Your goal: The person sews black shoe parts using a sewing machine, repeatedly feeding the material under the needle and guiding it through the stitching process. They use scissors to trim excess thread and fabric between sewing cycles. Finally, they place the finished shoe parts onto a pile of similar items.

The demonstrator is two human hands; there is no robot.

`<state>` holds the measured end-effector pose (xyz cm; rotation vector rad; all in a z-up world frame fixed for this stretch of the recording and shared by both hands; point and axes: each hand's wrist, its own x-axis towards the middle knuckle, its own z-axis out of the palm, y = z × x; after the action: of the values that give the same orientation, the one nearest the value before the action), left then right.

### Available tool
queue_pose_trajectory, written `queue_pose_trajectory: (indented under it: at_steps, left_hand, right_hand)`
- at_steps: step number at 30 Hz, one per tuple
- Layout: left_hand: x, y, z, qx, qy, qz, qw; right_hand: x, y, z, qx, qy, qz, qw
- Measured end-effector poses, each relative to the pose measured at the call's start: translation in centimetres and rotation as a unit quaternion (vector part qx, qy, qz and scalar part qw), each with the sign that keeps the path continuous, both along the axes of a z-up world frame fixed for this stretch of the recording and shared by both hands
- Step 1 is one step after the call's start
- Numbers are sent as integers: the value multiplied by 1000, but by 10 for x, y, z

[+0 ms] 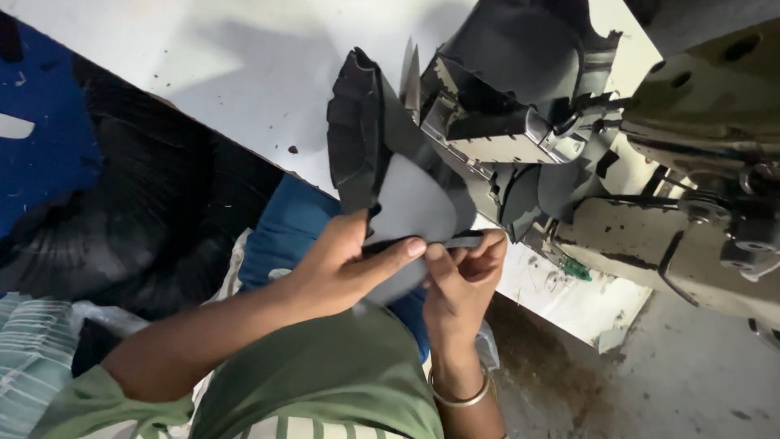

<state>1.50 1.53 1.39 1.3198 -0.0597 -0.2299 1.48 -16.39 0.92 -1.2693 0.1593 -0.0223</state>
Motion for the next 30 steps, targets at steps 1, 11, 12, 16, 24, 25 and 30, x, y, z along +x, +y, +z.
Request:
queue_pose_trajectory:
  at_steps: [1,11,12,16,24,25,30]
  left_hand:
    - [-2,0,-1,-2,1,-3,1000]
    - [-12,15,-11,-4,10,-19,1000]
    - [-12,18,-13,14,26,-28,999]
    - [-11,23,-12,97,90,-64,989]
    - [-26,-1,-11,68,-24,191,979]
    - [-30,-1,-26,68,-24,190,979]
    - [-31,6,-52,222,-215,119,944]
  right_hand:
    - [5,3,8,-2,1,-3,1000]
    - [40,-32,27,-59,141,326,933]
    - [41,-28,28,-64,141,331,931]
    - [29,-10,24,-72,100,310,943]
    - [9,-5,4,-62,92,250,962]
    - [9,-3,6,-62,93,250,962]
    - [6,-1,3,-39,111,228,966]
